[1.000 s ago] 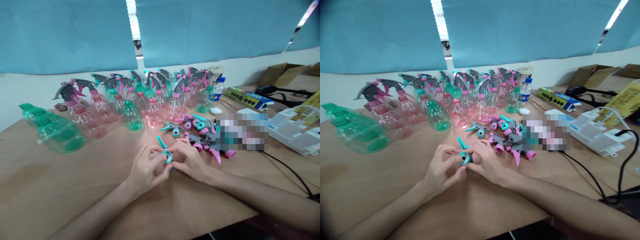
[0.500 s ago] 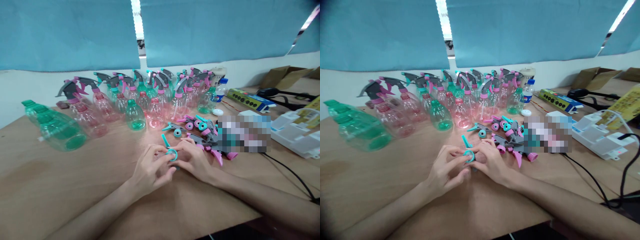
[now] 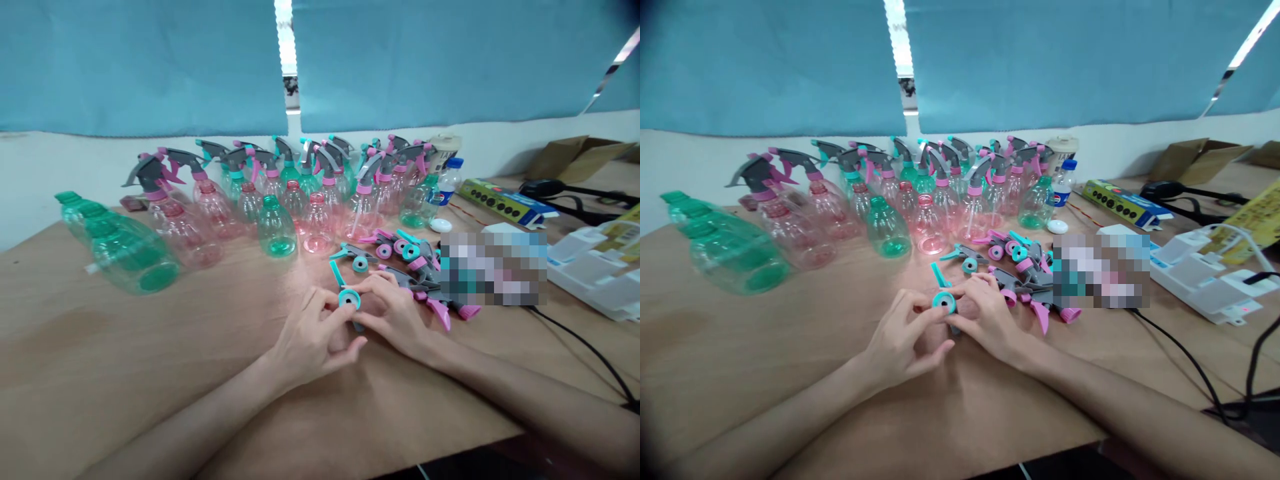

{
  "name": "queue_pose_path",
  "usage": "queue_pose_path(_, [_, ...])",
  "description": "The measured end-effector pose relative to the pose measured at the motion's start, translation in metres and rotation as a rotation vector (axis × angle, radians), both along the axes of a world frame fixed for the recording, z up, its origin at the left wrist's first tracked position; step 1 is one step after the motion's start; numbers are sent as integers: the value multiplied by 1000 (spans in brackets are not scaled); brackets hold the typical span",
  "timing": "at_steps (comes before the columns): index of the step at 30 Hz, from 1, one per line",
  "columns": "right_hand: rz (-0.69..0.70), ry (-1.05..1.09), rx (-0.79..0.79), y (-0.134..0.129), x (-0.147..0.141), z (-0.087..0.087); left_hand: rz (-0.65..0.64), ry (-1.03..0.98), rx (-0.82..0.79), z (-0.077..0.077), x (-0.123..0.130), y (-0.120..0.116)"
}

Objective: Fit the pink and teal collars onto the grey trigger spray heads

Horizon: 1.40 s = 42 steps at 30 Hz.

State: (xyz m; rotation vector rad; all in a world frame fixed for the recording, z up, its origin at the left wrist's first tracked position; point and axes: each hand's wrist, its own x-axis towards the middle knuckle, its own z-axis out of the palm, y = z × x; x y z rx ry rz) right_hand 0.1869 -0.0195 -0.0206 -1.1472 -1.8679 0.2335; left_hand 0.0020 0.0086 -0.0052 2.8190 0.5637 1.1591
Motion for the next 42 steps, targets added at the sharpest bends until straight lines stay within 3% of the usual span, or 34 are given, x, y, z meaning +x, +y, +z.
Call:
queue_pose_path(6, [-47, -100, 6, 13, 5, 2, 69, -130, -215, -3, -3, 1])
queue_pose_path(12, [-52, -148, 17, 38, -3, 34, -152, 22, 11, -6, -3, -6])
queue_pose_path(17, [7, -281, 46, 68, -43, 61, -172, 111, 137, -10, 0, -9])
queue_pose_path(21, [95, -530, -58, 85, -94, 58, -158, 102, 176, -13, 0, -7])
queue_pose_path(25, [205, -674, 13, 74, -119, 59, -128, 76, 195, -14, -1, -6])
queue_pose_path(28, [230, -627, 69, 55, -99, 73, -57, 95, 160, -12, -2, -5])
queue_pose_path(32, [142, -607, -71, 35, -24, 84, 70, 133, 73, -8, -2, -1])
queue_pose_path(35, [-35, -621, -229, 27, 40, 79, 135, 138, 55, -5, -1, 4])
queue_pose_path(37, [-76, -635, -282, 23, 71, 72, 223, 163, 31, -6, 0, 7])
queue_pose_path(42, [-4, -735, -286, 12, 96, 57, 483, 321, -102, -12, -3, 16])
